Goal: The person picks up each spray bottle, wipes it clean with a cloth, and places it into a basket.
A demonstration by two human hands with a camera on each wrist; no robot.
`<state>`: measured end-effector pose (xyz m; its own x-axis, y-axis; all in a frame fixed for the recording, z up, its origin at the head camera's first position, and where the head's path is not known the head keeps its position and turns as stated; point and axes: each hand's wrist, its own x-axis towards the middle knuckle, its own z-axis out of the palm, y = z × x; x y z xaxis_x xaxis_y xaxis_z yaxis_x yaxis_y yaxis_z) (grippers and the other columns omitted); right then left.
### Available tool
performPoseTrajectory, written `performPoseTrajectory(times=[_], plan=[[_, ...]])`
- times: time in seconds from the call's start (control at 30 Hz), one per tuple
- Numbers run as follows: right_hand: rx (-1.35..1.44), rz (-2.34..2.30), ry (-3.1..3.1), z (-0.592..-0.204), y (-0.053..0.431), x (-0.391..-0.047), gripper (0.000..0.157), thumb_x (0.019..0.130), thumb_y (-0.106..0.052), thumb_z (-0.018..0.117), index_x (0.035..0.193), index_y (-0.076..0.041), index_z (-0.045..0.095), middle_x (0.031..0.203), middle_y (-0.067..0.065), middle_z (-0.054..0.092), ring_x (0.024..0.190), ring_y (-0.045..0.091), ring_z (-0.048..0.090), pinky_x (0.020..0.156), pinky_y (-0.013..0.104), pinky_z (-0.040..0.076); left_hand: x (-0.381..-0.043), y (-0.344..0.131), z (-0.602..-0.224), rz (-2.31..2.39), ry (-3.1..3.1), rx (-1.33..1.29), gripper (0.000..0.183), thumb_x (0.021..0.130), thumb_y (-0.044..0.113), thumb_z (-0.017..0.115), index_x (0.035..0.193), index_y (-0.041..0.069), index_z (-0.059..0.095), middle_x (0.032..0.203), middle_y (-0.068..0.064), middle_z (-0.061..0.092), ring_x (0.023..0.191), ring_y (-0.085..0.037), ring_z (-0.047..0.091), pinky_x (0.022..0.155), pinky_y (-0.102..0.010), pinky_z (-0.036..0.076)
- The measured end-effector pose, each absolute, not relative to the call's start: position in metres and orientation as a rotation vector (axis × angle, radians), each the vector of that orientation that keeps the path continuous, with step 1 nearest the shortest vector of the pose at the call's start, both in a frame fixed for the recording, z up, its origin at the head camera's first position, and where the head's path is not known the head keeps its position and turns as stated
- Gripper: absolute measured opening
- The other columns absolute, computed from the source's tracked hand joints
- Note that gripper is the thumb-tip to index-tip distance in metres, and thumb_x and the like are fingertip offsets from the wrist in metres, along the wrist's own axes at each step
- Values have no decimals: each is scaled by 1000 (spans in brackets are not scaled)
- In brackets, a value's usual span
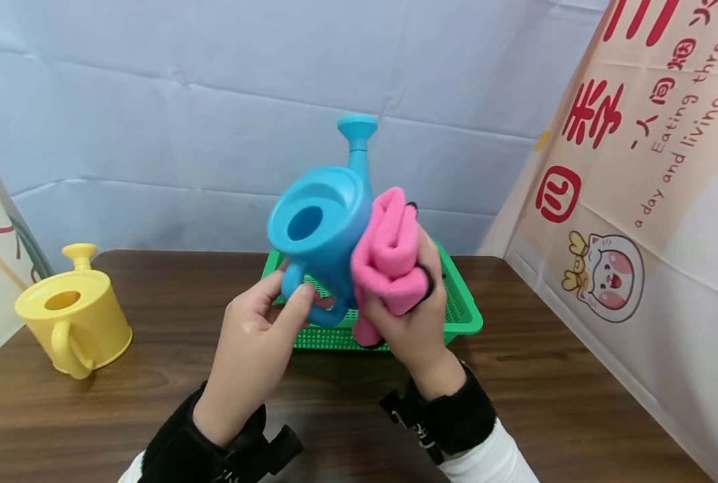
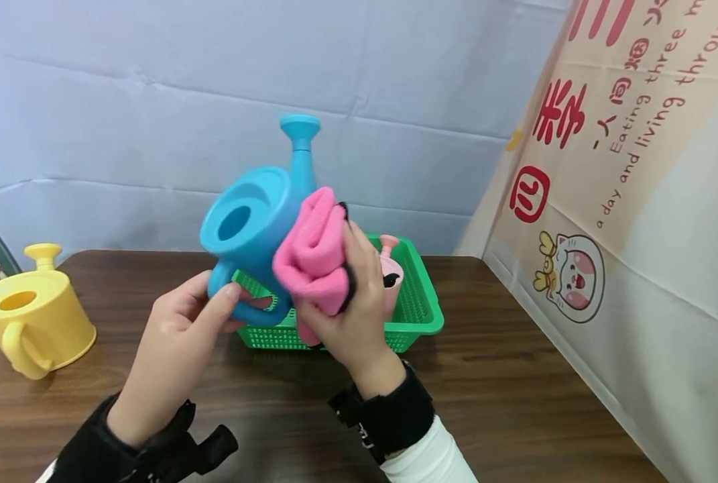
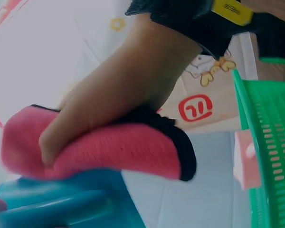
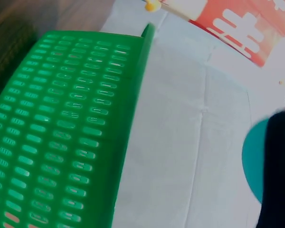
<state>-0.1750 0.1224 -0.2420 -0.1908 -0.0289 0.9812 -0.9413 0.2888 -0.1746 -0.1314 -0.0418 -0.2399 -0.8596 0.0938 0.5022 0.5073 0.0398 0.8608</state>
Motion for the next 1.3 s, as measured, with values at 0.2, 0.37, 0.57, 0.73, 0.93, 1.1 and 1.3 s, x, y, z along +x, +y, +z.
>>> performPoseTrajectory(times=[0.2, 0.37, 0.57, 0.73, 0.93, 1.1, 1.3], plan=[[795, 1512, -1751, -251, 146, -183, 20, 79, -13, 46, 92, 2, 45, 79, 8, 51, 71, 19, 54, 64, 29, 45, -132, -40, -242, -1717, -2139, -603, 19, 83, 30, 53, 78, 12, 54, 79, 4, 62, 45, -15, 47, 46, -27, 39], [770, 1424, -1842, -250, 141, -181, 14, 81, -13, 43, 87, 0, 44, 75, 7, 49, 66, 19, 52, 60, 29, 44, -133, -41, -241, -1699, -2163, -570, 20, 83, 33, 53, 81, 13, 56, 79, 5, 62, 50, -12, 53, 51, -30, 42], [829, 1108, -1748, -234, 118, -162, 49, 77, -18, 55, 114, 7, 35, 104, 11, 47, 94, 21, 46, 75, 35, 42, -135, -41, -238, -1701, -2187, -517, 24, 83, 37, 50, 88, 14, 57, 81, 5, 62, 52, -11, 55, 52, -30, 41], [706, 627, -1728, -245, 106, -166, 68, 80, -37, 51, 128, 3, 24, 126, 20, 32, 113, 29, 33, 89, 43, 30, -139, -42, -240, -1743, -2175, -531, 25, 84, 38, 49, 88, 14, 55, 70, -3, 51, 52, -12, 51, 49, -28, 39], [678, 481, -1696, -258, 103, -175, 71, 77, -38, 56, 128, -1, 25, 129, 21, 29, 116, 33, 30, 92, 46, 25, -140, -42, -244, -1727, -2181, -502, 20, 83, 36, 51, 90, 18, 56, 65, -8, 41, 46, -15, 43, 45, -28, 37], [684, 539, -1638, -255, 104, -173, 71, 72, -35, 62, 124, -1, 29, 126, 20, 33, 113, 32, 34, 91, 46, 27, -139, -41, -246, -1693, -2148, -506, 19, 83, 33, 52, 80, 14, 55, 60, -7, 39, 43, -13, 36, 43, -27, 35], [777, 760, -1593, -243, 108, -161, 66, 76, -33, 59, 121, 5, 31, 119, 21, 39, 107, 30, 40, 86, 42, 35, -136, -38, -248, -1659, -2108, -539, 26, 78, 40, 56, 76, 14, 55, 56, 1, 47, 40, -12, 37, 41, -26, 33]])
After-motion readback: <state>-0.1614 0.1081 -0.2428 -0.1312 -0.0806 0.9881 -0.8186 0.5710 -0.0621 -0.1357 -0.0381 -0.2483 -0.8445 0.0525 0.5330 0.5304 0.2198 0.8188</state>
